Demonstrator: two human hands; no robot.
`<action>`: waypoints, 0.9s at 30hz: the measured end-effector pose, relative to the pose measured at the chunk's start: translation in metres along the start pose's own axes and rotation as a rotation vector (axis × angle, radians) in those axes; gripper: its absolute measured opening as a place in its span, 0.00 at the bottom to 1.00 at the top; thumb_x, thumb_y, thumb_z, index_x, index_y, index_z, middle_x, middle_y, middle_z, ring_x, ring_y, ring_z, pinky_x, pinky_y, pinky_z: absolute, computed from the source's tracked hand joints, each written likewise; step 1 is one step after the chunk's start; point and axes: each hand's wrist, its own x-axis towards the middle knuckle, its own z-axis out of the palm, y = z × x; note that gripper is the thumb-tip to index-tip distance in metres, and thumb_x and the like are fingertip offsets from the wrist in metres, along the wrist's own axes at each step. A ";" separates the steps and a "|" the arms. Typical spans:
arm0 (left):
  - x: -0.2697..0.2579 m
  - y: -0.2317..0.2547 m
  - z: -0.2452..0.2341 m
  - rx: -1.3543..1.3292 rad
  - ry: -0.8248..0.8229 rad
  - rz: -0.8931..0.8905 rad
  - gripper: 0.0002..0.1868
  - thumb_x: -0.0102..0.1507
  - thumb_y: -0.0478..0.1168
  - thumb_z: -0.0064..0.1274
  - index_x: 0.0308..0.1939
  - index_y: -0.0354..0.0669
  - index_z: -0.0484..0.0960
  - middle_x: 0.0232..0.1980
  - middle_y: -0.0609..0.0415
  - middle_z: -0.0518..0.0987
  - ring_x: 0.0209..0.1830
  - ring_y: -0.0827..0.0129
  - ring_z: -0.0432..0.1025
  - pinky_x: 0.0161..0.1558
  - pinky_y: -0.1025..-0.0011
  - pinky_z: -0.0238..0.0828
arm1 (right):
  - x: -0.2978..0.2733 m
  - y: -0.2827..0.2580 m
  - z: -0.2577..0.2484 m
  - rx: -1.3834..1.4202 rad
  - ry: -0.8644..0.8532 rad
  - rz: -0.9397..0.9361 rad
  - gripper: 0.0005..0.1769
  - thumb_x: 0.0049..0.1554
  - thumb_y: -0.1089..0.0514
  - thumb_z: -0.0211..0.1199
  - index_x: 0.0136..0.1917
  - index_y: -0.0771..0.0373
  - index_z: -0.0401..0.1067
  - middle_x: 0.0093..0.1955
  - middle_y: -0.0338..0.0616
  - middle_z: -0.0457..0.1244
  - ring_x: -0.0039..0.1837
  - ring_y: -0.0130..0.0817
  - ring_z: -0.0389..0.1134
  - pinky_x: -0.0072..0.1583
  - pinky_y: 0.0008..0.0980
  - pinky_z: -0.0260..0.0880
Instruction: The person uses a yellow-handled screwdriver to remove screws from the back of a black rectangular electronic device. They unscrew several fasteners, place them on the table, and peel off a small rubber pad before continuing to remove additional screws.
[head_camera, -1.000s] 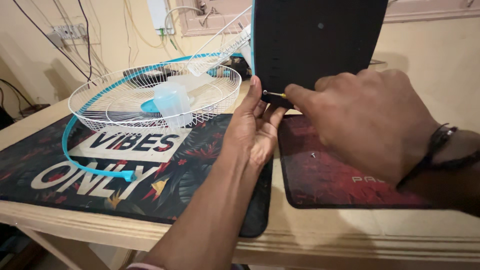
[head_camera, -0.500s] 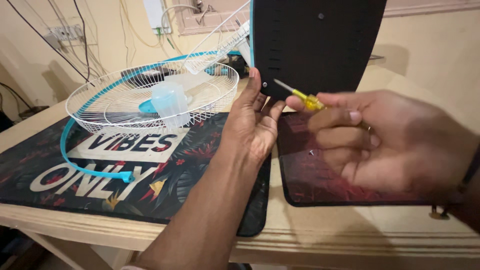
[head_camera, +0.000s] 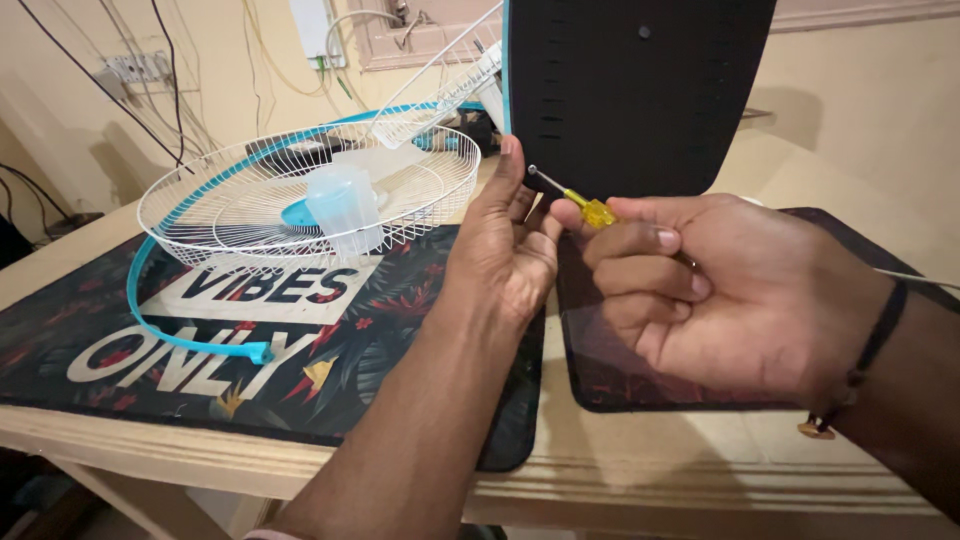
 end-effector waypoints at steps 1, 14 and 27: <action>0.000 0.000 0.000 -0.002 0.005 0.000 0.23 0.57 0.45 0.67 0.51 0.40 0.78 0.48 0.52 0.77 0.51 0.64 0.72 0.52 0.68 0.76 | 0.000 0.001 0.000 -0.010 0.012 -0.009 0.17 0.72 0.53 0.40 0.58 0.65 0.65 0.29 0.27 0.46 0.29 0.18 0.44 0.34 0.23 0.45; -0.002 0.000 -0.001 -0.001 -0.010 -0.008 0.24 0.57 0.45 0.67 0.52 0.40 0.76 0.47 0.53 0.76 0.49 0.67 0.71 0.49 0.72 0.76 | 0.002 0.002 0.001 -0.066 0.065 -0.036 0.18 0.71 0.51 0.41 0.57 0.64 0.68 0.27 0.26 0.46 0.27 0.19 0.41 0.32 0.24 0.44; -0.002 -0.001 -0.002 0.021 0.001 0.004 0.20 0.60 0.46 0.65 0.51 0.41 0.77 0.47 0.53 0.76 0.47 0.67 0.71 0.42 0.73 0.73 | 0.009 0.003 0.003 -0.033 0.133 -0.042 0.15 0.71 0.51 0.43 0.47 0.60 0.63 0.29 0.27 0.47 0.27 0.20 0.41 0.33 0.26 0.44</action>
